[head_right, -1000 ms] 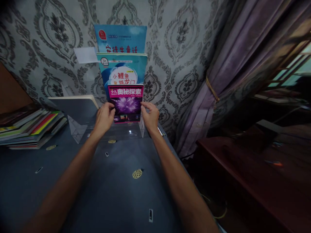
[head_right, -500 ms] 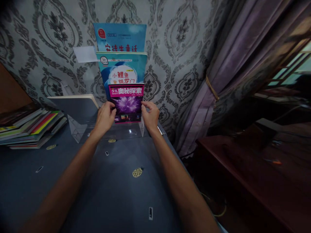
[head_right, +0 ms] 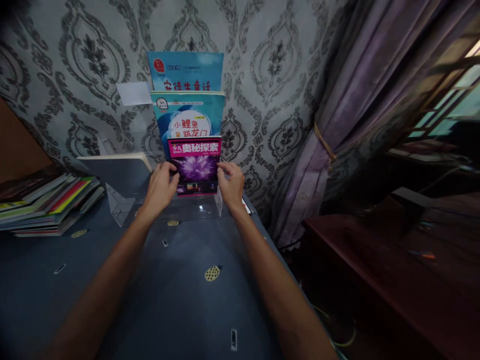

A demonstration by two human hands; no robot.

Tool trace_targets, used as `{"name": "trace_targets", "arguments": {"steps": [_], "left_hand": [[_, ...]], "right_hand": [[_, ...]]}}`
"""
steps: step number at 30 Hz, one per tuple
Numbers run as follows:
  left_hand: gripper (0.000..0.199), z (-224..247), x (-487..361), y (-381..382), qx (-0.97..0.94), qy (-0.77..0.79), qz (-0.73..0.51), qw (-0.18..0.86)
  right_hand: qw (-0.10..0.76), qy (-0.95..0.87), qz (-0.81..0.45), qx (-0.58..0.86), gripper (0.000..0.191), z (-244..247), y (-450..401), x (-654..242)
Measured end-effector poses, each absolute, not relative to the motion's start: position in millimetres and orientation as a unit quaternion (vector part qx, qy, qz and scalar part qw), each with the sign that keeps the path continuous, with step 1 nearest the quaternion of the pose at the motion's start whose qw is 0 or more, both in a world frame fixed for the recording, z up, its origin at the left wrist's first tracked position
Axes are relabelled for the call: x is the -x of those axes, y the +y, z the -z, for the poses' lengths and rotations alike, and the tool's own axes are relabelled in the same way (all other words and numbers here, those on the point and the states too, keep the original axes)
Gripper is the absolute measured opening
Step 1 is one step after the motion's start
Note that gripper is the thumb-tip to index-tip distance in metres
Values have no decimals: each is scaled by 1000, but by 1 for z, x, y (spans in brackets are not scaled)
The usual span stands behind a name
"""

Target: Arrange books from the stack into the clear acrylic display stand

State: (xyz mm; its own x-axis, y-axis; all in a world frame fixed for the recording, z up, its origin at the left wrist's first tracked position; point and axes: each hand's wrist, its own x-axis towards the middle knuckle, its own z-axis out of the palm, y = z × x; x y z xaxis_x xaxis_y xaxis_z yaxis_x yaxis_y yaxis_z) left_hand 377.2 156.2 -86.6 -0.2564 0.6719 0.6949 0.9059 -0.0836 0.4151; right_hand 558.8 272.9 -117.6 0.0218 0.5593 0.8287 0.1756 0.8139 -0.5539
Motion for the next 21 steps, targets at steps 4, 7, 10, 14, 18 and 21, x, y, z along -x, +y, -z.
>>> {"name": "trace_targets", "arguments": {"steps": [4,7,10,14,18,21], "left_hand": [[10,84,-380,154,594,-657,443,139],[11,84,-381,154,597,-648,451,144],[13,86,-380,156,596,-643,459,143],[19,90,-378,161,600,-633,471,131],[20,91,-374,164,593,-630,485,128],[17,91,-373,164,591,-627,491,125]], "right_hand": [[663,-682,-148,270,20,117,272,-559],[660,-685,-148,269,21,116,271,-558],[660,-687,-151,263,21,117,272,-558],[664,-682,-158,263,22,116,272,-557],[663,-681,-164,263,23,114,270,-558],[659,-685,-159,267,23,112,268,-558]]}}
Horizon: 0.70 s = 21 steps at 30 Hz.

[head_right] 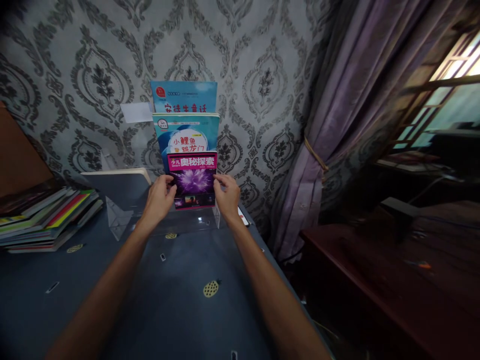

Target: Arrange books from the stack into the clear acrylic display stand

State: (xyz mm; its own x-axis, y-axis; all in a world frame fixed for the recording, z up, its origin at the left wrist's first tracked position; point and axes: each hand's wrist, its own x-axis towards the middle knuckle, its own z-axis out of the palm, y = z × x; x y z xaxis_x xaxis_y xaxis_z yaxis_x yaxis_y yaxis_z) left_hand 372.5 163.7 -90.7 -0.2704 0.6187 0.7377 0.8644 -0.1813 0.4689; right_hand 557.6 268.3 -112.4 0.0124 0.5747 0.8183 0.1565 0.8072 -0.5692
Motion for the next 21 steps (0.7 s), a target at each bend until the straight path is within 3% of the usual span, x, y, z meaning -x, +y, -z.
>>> {"name": "trace_targets", "arguments": {"steps": [21], "left_hand": [[20,83,-377,155,597,-615,500,122]], "right_hand": [[648,-698,-152,262,23,113,267,-558]]}}
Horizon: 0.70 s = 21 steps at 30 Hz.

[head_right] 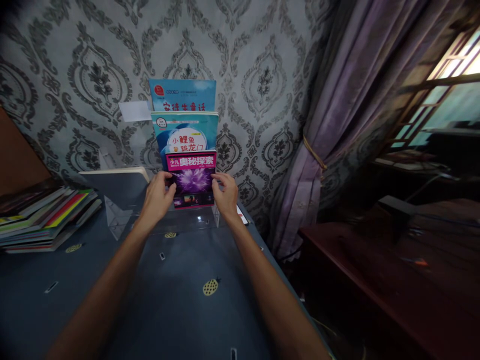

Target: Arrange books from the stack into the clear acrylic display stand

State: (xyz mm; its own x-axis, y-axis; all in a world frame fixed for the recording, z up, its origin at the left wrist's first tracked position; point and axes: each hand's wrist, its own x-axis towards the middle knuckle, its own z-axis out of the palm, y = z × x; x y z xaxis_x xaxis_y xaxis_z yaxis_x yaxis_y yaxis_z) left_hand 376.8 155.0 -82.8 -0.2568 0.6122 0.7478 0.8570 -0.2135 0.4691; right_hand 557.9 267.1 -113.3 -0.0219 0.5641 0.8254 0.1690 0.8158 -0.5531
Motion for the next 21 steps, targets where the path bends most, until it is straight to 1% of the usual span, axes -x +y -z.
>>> {"name": "trace_targets", "arguments": {"steps": [8,21], "left_hand": [[19,77,-384,149,602,-607,499,142],[35,81,-384,148,605,-617,480,150]], "right_hand": [[655,-693,-146,263,21,112,266,-558],[646,-698,-150,272,26,115,268,-559]]}}
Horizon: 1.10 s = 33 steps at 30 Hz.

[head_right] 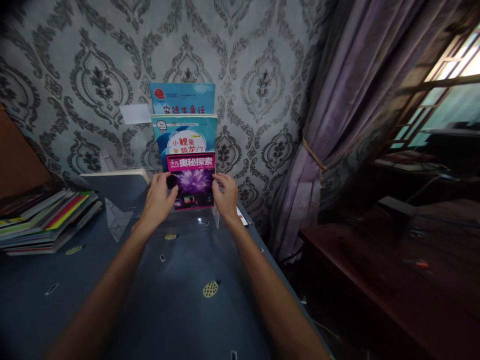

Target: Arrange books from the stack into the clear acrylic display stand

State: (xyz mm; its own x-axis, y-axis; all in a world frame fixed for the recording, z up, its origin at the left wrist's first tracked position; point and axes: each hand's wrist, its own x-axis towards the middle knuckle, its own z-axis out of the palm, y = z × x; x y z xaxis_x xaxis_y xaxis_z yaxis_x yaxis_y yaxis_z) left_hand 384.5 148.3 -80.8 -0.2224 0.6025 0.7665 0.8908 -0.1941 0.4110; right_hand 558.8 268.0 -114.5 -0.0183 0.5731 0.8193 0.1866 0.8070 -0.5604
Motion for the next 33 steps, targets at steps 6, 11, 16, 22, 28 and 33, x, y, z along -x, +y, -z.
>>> {"name": "trace_targets", "arguments": {"steps": [6,11,16,22,28,33], "left_hand": [[38,80,-387,146,607,-613,485,144],[40,75,-392,142,606,-624,472,147],[42,71,-400,137,600,-629,457,188],[40,65,-405,131,596,-627,432,256],[39,60,-407,126,602,-608,435,282],[36,57,-410,123,604,-600,440,286]], "right_hand": [[648,-695,-148,274,27,114,268,-559],[649,-694,-149,275,27,113,267,-559],[661,-683,-149,272,26,111,265,-559],[678,-669,-147,267,25,105,263,-559],[685,-661,-144,271,25,98,258,-561],[682,-669,-143,259,24,92,253,-564]]}}
